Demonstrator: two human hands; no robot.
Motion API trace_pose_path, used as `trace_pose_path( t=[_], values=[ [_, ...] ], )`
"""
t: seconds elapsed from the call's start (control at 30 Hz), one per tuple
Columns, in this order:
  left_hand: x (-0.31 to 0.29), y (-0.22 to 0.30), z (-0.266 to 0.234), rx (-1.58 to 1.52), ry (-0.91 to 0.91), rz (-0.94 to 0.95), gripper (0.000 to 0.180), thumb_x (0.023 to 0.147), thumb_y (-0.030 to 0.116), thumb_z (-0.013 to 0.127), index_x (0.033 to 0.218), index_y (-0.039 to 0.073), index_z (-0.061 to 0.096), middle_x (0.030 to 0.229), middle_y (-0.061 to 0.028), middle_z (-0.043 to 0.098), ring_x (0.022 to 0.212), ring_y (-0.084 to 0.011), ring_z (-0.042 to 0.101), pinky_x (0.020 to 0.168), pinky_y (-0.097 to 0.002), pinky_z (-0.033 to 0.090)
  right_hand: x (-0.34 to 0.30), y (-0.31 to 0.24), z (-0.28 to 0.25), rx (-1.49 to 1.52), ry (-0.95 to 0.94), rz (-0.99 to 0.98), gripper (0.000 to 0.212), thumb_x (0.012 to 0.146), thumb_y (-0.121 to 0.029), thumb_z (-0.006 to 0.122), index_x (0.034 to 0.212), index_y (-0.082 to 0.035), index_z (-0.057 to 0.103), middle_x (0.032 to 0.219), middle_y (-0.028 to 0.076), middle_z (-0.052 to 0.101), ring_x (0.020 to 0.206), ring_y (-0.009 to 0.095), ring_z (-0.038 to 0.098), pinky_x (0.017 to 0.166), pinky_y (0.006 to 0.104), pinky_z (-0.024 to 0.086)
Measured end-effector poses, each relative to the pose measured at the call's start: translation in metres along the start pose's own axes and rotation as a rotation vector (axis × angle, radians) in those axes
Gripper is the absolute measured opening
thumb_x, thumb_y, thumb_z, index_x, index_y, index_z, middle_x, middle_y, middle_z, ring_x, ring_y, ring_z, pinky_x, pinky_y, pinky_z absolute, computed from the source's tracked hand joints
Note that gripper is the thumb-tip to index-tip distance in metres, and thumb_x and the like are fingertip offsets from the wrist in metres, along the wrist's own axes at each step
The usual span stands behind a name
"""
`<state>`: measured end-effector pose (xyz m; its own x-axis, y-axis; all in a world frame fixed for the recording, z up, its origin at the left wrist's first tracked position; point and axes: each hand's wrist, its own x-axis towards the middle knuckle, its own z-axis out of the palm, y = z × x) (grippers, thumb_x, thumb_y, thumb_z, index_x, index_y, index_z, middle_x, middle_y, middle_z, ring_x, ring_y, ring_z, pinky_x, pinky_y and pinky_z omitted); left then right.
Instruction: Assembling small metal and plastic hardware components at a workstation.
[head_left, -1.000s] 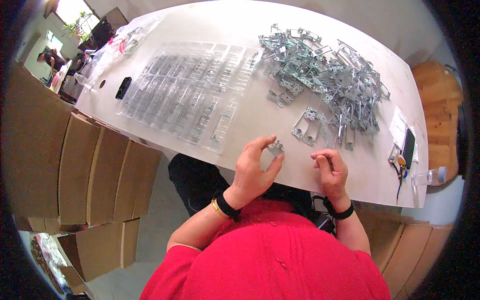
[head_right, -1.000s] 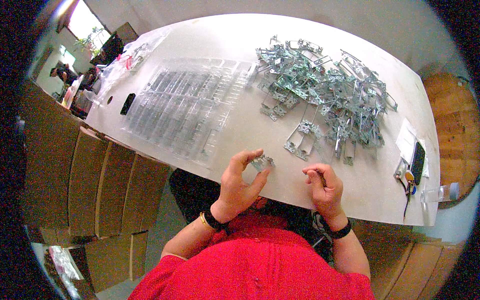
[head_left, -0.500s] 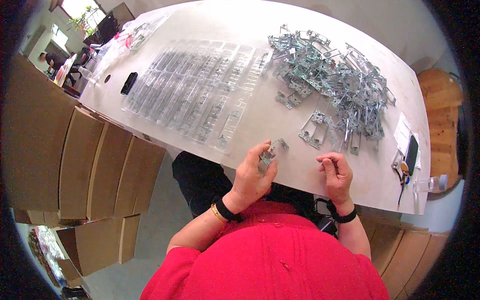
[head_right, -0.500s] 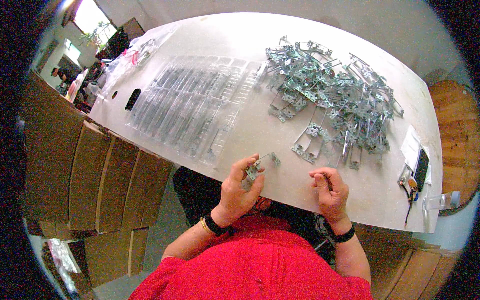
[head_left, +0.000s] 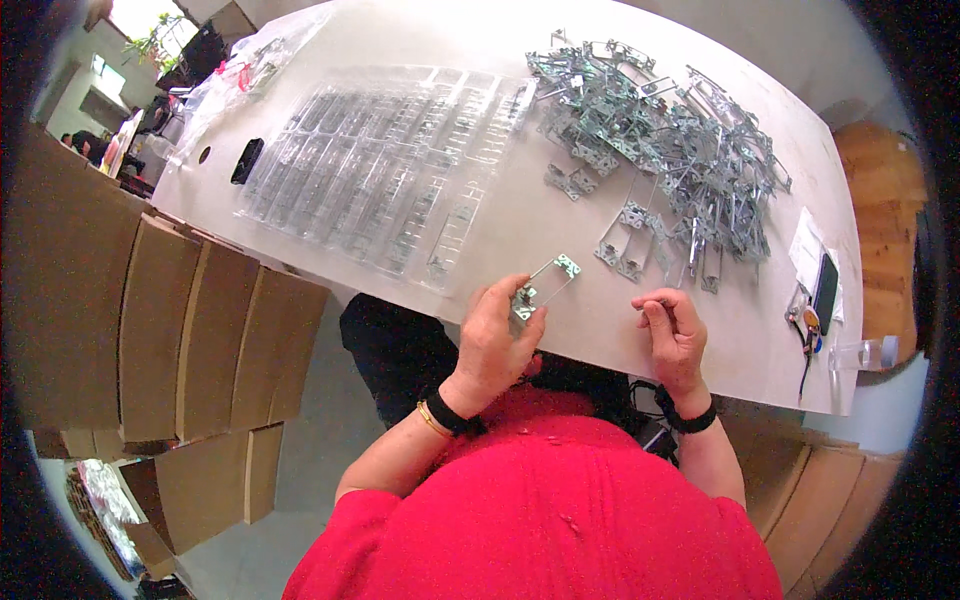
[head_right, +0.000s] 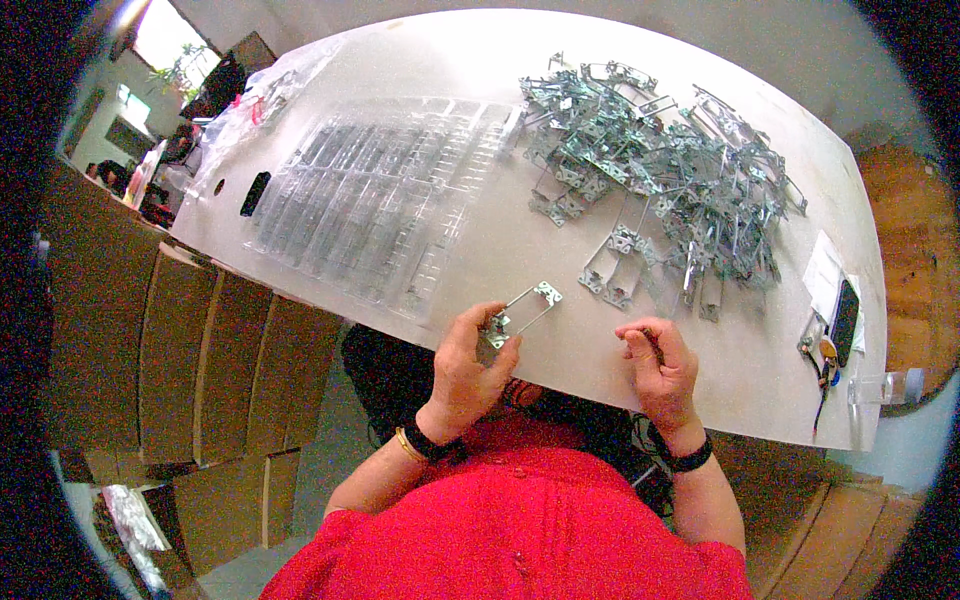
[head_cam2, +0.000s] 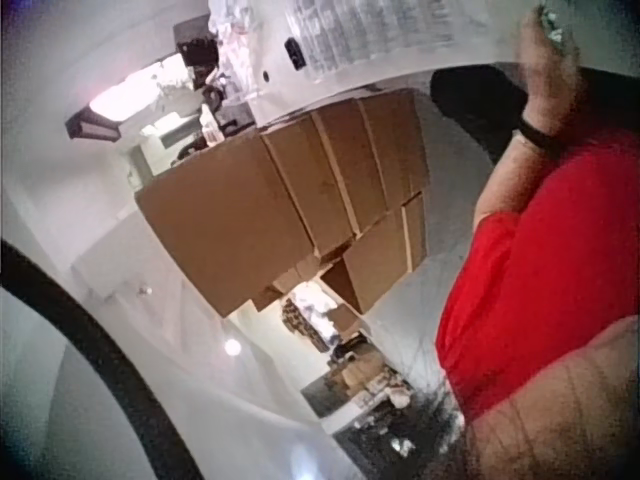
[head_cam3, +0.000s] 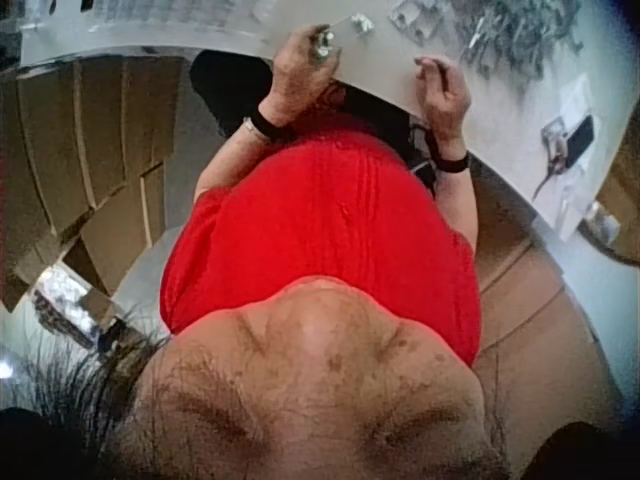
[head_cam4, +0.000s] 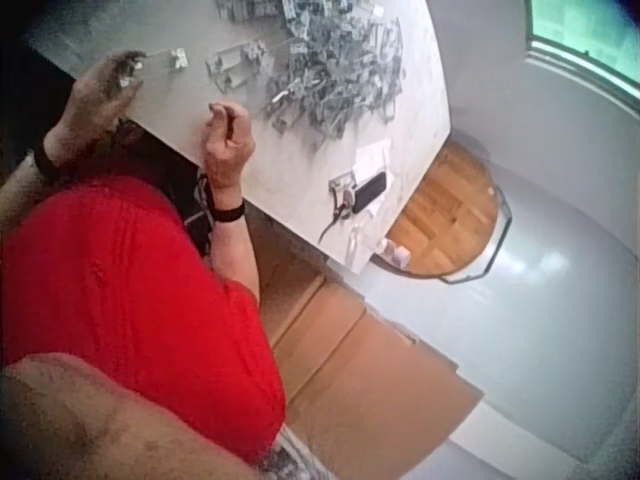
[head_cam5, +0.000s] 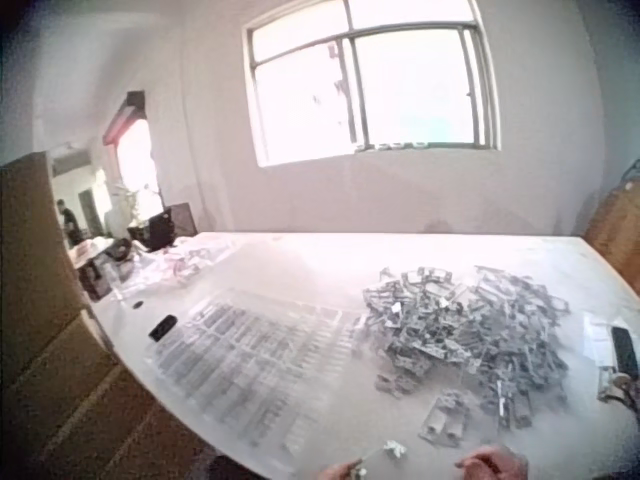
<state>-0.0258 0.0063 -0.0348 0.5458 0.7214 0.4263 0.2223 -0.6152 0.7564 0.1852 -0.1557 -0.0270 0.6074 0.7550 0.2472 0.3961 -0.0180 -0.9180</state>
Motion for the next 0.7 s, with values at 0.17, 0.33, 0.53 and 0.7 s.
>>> trace_pose_path(
  t=[0.17,0.33,0.53,0.7],
  values=[
    [0.0021,-0.0012,0.0013,0.087,0.002,0.065,0.045,0.085,0.007,0.080,0.127,0.001,0.064,0.102,-0.0151,0.068,0.092,-0.0312,0.066,0.081,-0.0406,0.055,0.0005,-0.0016,0.0011,0.031,0.005,-0.005,0.007,0.106,-0.010,0.063,0.107,-0.005,0.068,0.095,0.004,0.075,0.075,0.009,0.064,0.069,0.0251,0.053],
    [0.0036,-0.0012,0.0019,0.129,-0.004,0.109,0.046,0.082,0.005,0.080,0.126,0.001,0.064,0.103,-0.0158,0.068,0.092,-0.0342,0.063,0.085,-0.0436,0.053,0.0007,-0.0056,0.0003,0.011,-0.006,-0.011,0.009,0.107,-0.012,0.064,0.108,-0.005,0.069,0.096,0.004,0.075,0.074,0.009,0.064,0.069,0.0254,0.053],
    [0.0035,-0.0013,0.0024,0.168,-0.016,0.123,0.048,0.081,0.006,0.080,0.126,0.001,0.063,0.107,-0.0169,0.069,0.096,-0.0363,0.063,0.088,-0.0451,0.052,0.0001,-0.0048,0.0009,0.008,-0.003,0.000,0.010,0.107,-0.014,0.065,0.107,-0.005,0.069,0.094,0.003,0.074,0.073,0.009,0.064,0.068,0.0253,0.053],
    [0.0045,0.0024,-0.0009,0.176,0.003,0.146,0.045,0.083,0.003,0.077,0.125,0.000,0.063,0.111,-0.0189,0.069,0.100,-0.0390,0.064,0.089,-0.0463,0.052,-0.0002,-0.0011,0.0001,-0.002,-0.011,-0.015,0.010,0.106,-0.014,0.065,0.107,-0.005,0.069,0.094,0.003,0.074,0.073,0.009,0.064,0.067,0.0252,0.052]
  ],
)
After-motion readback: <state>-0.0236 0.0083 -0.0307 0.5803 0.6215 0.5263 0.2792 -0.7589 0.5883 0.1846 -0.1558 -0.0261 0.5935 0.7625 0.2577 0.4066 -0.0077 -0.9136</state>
